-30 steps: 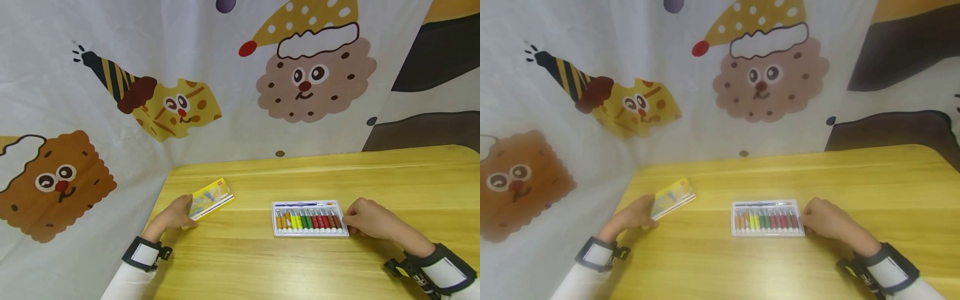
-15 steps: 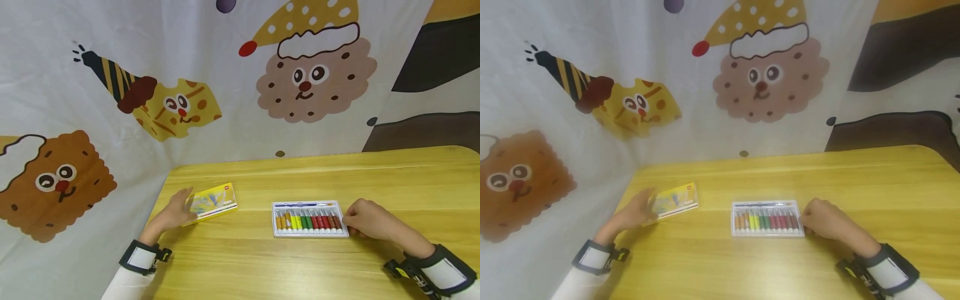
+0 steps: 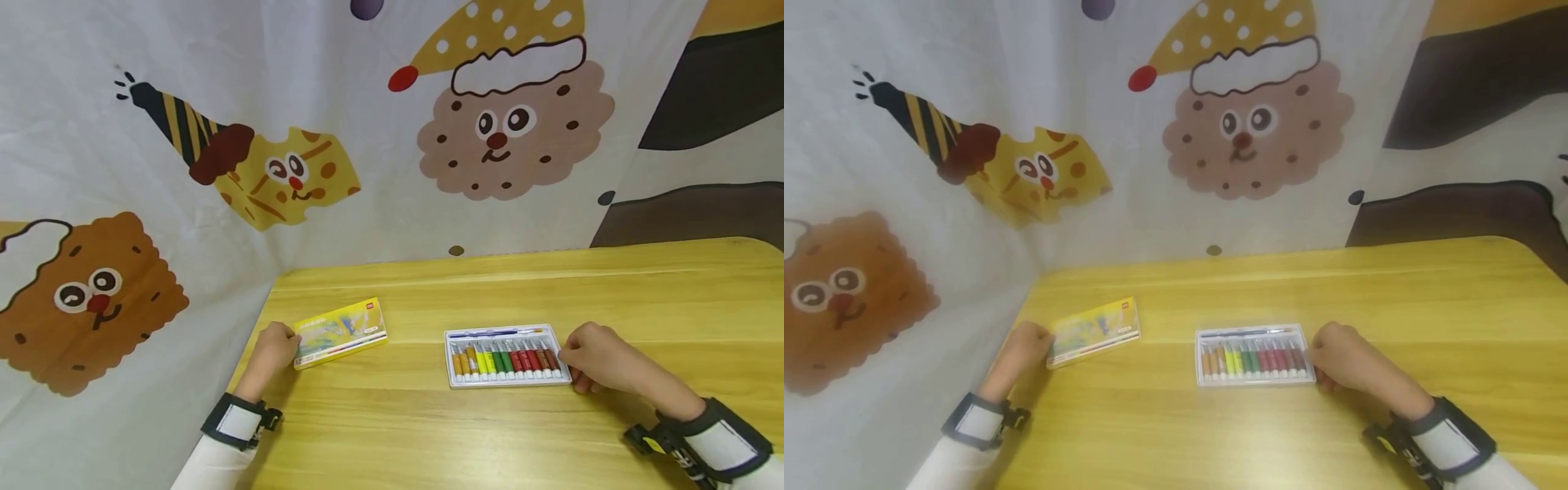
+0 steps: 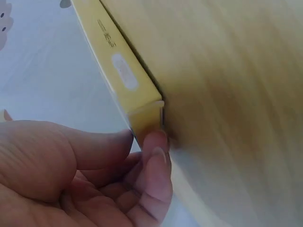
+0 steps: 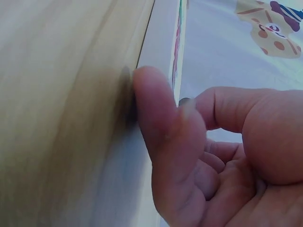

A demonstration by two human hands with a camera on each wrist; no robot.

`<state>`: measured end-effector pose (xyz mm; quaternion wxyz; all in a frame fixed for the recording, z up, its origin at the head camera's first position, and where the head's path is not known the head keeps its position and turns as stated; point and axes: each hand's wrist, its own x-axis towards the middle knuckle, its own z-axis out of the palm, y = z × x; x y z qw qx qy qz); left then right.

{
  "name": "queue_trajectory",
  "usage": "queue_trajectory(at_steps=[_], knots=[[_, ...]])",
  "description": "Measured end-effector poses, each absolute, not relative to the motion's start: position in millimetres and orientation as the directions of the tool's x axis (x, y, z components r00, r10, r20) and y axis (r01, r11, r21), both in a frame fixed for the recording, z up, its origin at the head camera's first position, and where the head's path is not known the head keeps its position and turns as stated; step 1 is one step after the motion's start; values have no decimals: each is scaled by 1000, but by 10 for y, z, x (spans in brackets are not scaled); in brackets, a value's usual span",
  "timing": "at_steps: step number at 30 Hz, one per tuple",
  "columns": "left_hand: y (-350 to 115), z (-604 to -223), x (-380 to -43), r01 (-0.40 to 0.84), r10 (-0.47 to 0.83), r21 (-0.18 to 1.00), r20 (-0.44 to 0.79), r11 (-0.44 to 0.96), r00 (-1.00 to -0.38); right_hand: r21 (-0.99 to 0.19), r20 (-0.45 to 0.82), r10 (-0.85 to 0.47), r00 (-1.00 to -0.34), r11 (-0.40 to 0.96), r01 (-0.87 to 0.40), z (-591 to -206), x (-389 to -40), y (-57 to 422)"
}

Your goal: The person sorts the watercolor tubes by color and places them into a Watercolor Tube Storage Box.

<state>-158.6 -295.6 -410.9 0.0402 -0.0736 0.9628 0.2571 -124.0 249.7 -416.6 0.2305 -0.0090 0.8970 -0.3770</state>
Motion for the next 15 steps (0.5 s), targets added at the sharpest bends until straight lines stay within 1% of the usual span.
queue_trajectory(at_steps=[4, 10, 15], knots=[[-2946, -4109, -1575, -140, -98, 506, -108, 851, -989, -679, -416, -179, -892, 713, 174, -4150, -1248, 2502], [-2860, -4059, -1560, -146, -67, 563, -158, 813, -985, -676, -424, -166, -891, 712, 189, -4143, -1266, 2550], [-2776, -4051, -1563, -141, -50, 567, -173, 811, -984, -672, -429, -161, -889, 714, 195, -4146, -1296, 2600]])
